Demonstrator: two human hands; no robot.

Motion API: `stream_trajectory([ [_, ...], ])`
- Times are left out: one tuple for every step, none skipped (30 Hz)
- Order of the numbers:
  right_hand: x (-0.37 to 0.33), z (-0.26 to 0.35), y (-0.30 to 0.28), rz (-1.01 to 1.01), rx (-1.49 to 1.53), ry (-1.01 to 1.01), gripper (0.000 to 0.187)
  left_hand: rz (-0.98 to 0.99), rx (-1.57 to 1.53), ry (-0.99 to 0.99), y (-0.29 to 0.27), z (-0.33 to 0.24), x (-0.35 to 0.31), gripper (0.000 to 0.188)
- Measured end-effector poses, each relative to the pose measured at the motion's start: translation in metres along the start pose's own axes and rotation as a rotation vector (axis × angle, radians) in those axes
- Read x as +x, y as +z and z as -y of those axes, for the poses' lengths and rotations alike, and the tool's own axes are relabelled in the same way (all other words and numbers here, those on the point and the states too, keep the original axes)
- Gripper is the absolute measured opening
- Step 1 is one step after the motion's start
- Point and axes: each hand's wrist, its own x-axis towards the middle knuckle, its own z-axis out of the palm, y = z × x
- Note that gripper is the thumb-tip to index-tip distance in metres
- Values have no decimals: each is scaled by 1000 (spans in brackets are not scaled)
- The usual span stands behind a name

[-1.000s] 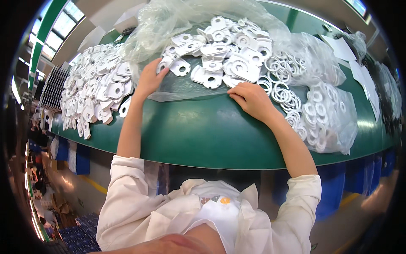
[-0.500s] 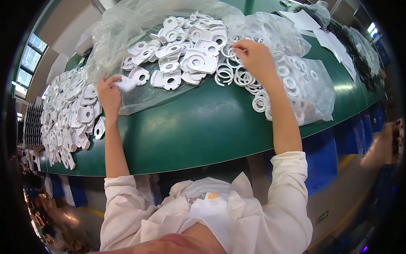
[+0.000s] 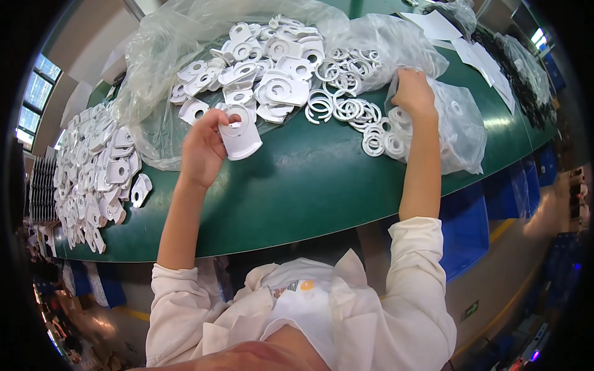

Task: Assembling small white plastic components at a production line workstation.

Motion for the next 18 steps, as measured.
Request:
stream_trajectory([
  [0, -2, 5, 2, 0, 1, 49, 0, 0, -2, 4, 7, -2, 16],
  [1, -3, 8, 40, 0, 59, 48, -3, 110, 7, 10, 15, -4, 17],
  [3, -3, 12, 78, 0, 115, 47, -6, 221, 17, 15, 20, -6, 26],
  [6, -7, 15, 81, 1, 116, 47, -27, 102, -80, 20, 22, -8, 49],
  [9, -12, 17, 85, 41, 125, 44, -25, 119, -67, 23, 27, -9, 53],
  [12, -16, 20, 90, 80, 134, 42, -25, 137, -54, 25, 31, -11, 58],
  [13, -20, 22, 93, 83, 133, 42, -41, 145, -73, 26, 34, -11, 55],
  [15, -20, 22, 79, 128, 208, 41, -50, 146, -73, 25, 34, -11, 55],
  [17, -18, 23, 65, 173, 284, 39, -55, 98, -119, 23, 35, -9, 50],
  [16, -18, 22, 70, 179, 278, 39, -59, 49, -165, 20, 36, -8, 46],
  [14, -15, 15, 74, 140, 289, 37, -36, 36, -137, 18, 37, -9, 36],
  [12, -12, 11, 77, 101, 300, 35, -44, 36, -132, 16, 37, -9, 36],
  [12, -10, 12, 77, 105, 292, 35, -30, -5, -142, 16, 37, -9, 34],
  [10, -10, 11, 16, -8, 269, 34, -12, -45, -157, 17, 37, -8, 32],
  [10, -10, 11, -45, -121, 244, 33, -15, -45, -157, 18, 38, -7, 32],
  [10, -10, 10, -44, -120, 242, 33, -10, -74, -165, 18, 38, -7, 30],
  [11, -5, 4, 12, -110, 296, 31, -8, -102, -172, 18, 38, -7, 29],
  [13, -2, 0, 68, -101, 349, 29, -14, -101, -170, 18, 38, -8, 29],
])
